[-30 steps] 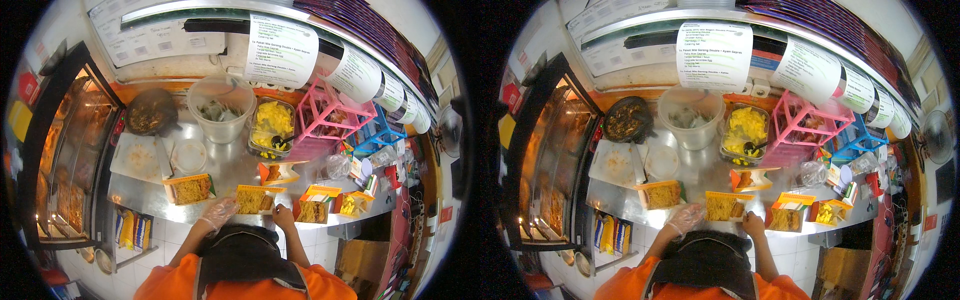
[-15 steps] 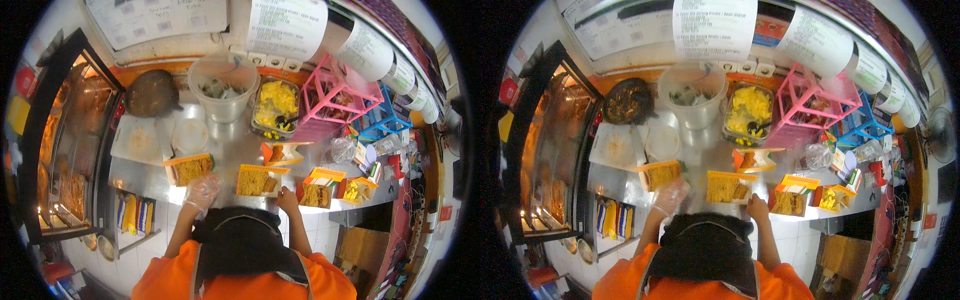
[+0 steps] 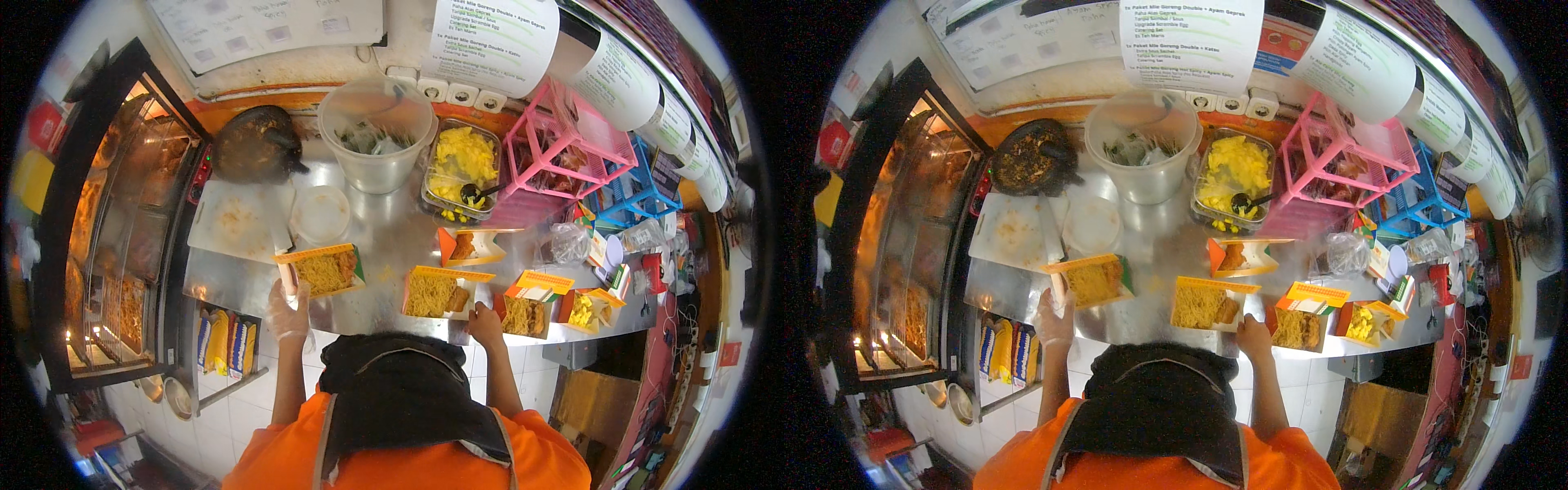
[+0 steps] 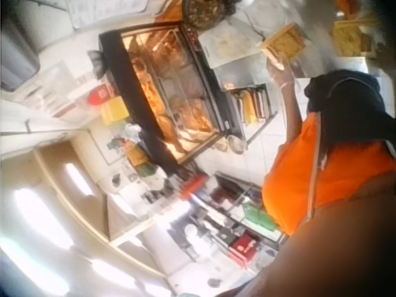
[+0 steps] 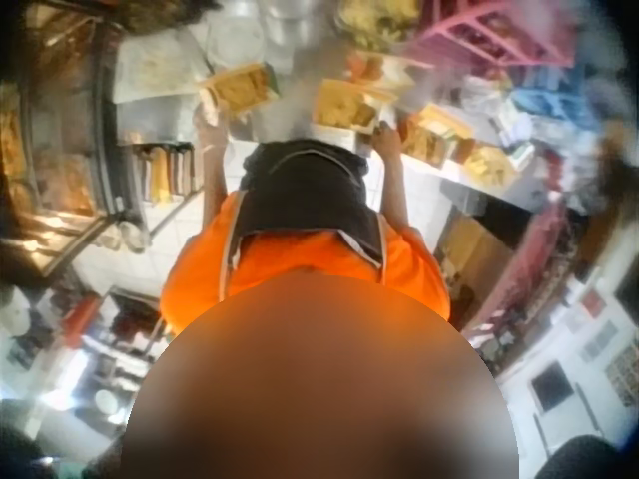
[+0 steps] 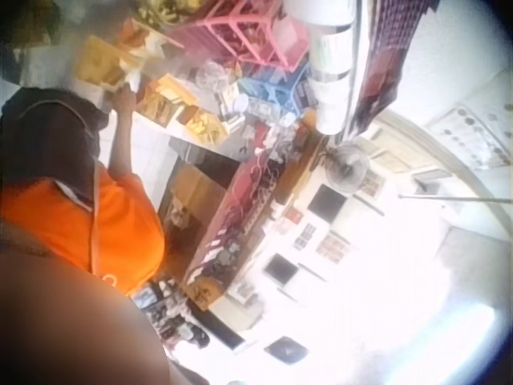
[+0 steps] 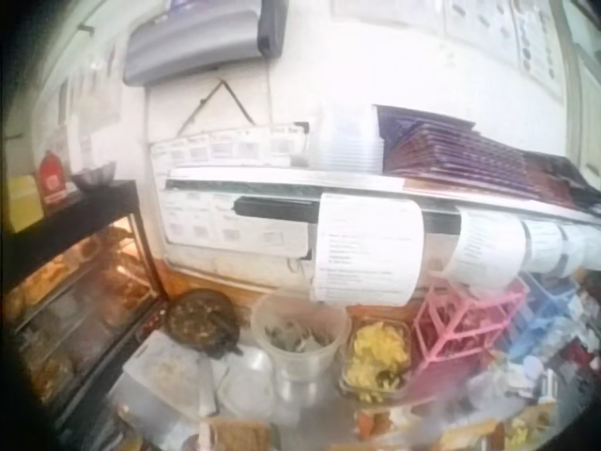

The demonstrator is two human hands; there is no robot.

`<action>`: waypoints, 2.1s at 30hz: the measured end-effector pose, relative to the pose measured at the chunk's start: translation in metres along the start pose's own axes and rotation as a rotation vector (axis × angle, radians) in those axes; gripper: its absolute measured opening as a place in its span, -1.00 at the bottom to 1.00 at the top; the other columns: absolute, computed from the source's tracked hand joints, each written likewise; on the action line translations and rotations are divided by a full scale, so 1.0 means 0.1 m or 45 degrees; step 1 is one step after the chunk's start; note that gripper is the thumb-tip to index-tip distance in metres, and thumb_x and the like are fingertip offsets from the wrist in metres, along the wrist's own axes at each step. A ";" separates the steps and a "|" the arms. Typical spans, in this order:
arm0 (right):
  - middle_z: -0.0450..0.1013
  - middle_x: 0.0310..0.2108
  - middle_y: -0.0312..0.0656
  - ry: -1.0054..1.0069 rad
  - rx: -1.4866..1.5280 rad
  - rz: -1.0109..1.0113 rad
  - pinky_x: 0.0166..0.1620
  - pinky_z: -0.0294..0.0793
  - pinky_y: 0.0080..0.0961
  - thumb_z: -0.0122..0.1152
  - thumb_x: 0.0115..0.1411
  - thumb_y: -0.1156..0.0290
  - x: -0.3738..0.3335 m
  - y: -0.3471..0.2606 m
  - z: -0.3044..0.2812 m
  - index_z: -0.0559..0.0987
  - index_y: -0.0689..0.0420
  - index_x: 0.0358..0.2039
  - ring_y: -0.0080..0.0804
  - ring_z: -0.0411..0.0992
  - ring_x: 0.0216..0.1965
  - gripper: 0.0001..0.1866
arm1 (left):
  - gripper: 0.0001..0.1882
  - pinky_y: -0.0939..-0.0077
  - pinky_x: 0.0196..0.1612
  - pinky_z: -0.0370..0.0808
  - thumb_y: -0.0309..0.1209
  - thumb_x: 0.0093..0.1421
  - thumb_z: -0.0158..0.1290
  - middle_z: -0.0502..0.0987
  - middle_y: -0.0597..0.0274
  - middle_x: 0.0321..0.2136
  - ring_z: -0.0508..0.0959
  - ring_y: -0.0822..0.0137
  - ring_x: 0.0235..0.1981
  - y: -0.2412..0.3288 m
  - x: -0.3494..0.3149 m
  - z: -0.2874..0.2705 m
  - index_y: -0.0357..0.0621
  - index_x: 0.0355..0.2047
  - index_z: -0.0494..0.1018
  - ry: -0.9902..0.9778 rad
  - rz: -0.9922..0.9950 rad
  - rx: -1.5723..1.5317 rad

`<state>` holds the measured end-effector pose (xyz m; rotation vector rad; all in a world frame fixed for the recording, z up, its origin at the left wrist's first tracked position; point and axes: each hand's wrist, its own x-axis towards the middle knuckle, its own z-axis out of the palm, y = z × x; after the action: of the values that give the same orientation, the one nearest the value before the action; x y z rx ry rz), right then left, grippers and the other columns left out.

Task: The person assembles multiple meal boxes by placing noodles and scrambled eggs into cardboard containers. They handle order slips and arrange the filled boxes on the counter.

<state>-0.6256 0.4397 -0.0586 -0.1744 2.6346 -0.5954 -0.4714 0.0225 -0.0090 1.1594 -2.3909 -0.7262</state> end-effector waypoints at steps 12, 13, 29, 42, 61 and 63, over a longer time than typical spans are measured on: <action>0.52 -0.66 0.03 0.157 -0.097 -0.194 -0.39 0.57 -0.17 0.03 0.31 0.37 0.06 0.19 0.15 0.45 0.27 -0.38 -0.06 0.58 -0.57 -0.78 | -0.42 0.30 0.04 0.49 -0.31 0.17 0.16 0.58 -0.15 -0.08 0.58 0.06 -0.02 -0.32 0.15 0.47 -0.42 0.13 0.36 -0.288 -0.314 -0.399; 0.52 -0.67 0.02 0.151 -0.077 -0.194 -0.42 0.56 -0.19 0.02 0.32 0.38 0.07 0.22 0.17 0.44 0.27 -0.38 -0.09 0.58 -0.59 -0.79 | -0.43 0.31 0.05 0.48 -0.33 0.17 0.15 0.58 -0.15 -0.06 0.58 0.06 0.00 -0.32 0.15 0.46 -0.41 0.14 0.37 -0.323 -0.317 -0.441; 0.51 -0.46 0.25 0.003 0.094 0.024 -0.25 0.48 0.09 0.02 0.30 0.31 0.02 0.11 0.09 0.46 0.25 -0.28 0.28 0.52 -0.33 -0.77 | -0.61 0.24 0.06 0.49 -0.44 0.17 0.00 0.58 -0.16 -0.09 0.59 -0.01 -0.03 -0.37 0.14 0.61 -0.23 0.02 0.52 -0.338 -0.262 -0.184; 0.54 -0.16 0.01 0.436 0.727 0.166 -0.28 0.50 -0.39 0.13 0.29 0.32 0.08 0.11 -0.38 0.44 0.28 -0.05 -0.37 0.52 -0.34 -0.67 | -0.59 0.50 -0.19 0.50 -0.50 0.18 0.06 0.59 0.06 -0.21 0.56 0.35 -0.25 -0.66 0.04 1.00 -0.16 0.08 0.48 -0.455 -0.373 -0.692; 0.40 0.12 -0.08 1.580 0.983 -0.650 0.25 0.24 -0.43 0.06 0.28 0.58 -0.39 -0.97 -2.54 0.39 0.25 0.17 -0.37 0.33 0.18 -0.57 | -0.60 0.38 -0.07 0.53 -0.55 0.20 0.01 0.55 0.02 -0.16 0.58 0.18 -0.13 -0.77 0.15 1.18 -0.33 0.07 0.41 -0.414 -0.285 -0.654; 0.37 0.15 -0.06 1.809 0.954 -0.834 0.24 0.25 -0.44 0.03 0.27 0.61 -0.59 -0.91 -3.28 0.36 0.25 0.19 -0.36 0.33 0.18 -0.55 | -0.59 0.37 -0.05 0.52 -0.58 0.19 0.00 0.53 0.01 -0.13 0.56 0.18 -0.12 -0.77 0.17 1.15 -0.32 0.08 0.39 -0.423 -0.244 -0.582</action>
<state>-0.7138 0.4953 0.2702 -0.5251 3.1767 -2.6619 -0.4967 0.0006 -0.1445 1.1435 -2.1957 -1.5395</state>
